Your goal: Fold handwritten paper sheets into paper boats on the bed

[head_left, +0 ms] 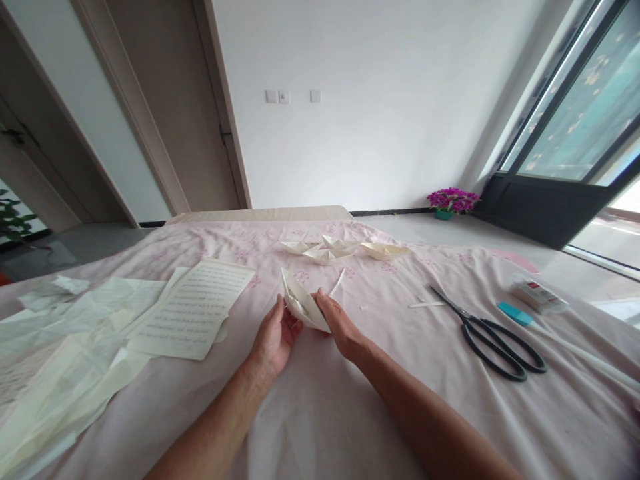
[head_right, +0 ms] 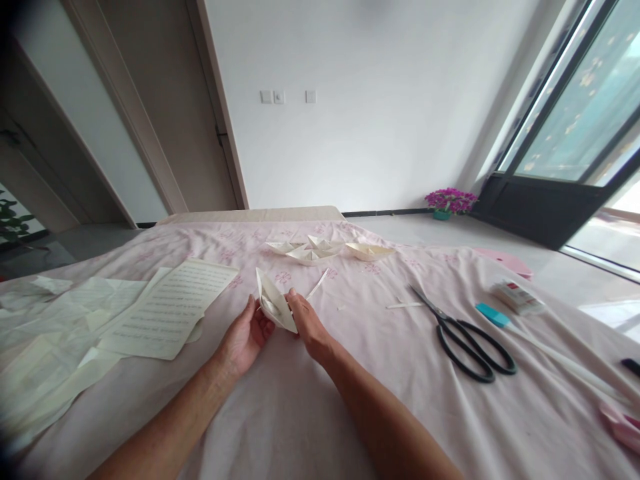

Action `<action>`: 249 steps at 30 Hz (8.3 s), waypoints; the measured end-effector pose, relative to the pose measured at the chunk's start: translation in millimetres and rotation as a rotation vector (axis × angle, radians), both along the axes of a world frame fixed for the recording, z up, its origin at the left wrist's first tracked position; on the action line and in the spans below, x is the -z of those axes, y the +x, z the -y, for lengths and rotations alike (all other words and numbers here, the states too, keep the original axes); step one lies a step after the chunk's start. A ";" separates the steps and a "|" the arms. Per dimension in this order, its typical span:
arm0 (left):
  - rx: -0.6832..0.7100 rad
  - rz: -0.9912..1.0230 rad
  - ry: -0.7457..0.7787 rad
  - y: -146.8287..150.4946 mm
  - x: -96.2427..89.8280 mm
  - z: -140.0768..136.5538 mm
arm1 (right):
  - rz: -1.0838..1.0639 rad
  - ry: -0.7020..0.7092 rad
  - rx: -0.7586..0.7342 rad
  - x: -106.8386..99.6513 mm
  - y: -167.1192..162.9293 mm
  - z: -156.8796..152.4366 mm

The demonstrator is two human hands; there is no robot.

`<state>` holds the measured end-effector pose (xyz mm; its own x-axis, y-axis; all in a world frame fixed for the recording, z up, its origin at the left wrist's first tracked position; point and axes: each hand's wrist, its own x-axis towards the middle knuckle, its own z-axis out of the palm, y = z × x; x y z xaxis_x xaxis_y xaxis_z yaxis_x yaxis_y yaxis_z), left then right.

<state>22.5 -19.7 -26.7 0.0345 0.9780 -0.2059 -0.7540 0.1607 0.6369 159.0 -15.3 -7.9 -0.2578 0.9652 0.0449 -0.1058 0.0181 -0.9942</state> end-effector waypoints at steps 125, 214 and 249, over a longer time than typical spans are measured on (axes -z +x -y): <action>-0.289 -1.586 0.412 -44.7 -8.7 -10.4 | 0.894 0.651 0.055 -16.6 63.0 -34.3; 0.307 -1.484 0.394 -47.8 -9.6 -27.2 | 0.522 0.538 0.032 5.1 51.8 -45.6; -0.133 -1.528 0.501 -63.0 7.5 -38.0 | 0.670 0.608 -0.055 -1.8 25.0 -23.3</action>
<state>-40.4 18.3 -34.2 0.0212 0.9333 0.3584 0.6116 -0.2957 0.7338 184.0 8.0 -6.1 -0.4583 0.8094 0.3673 0.4753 0.5724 -0.6682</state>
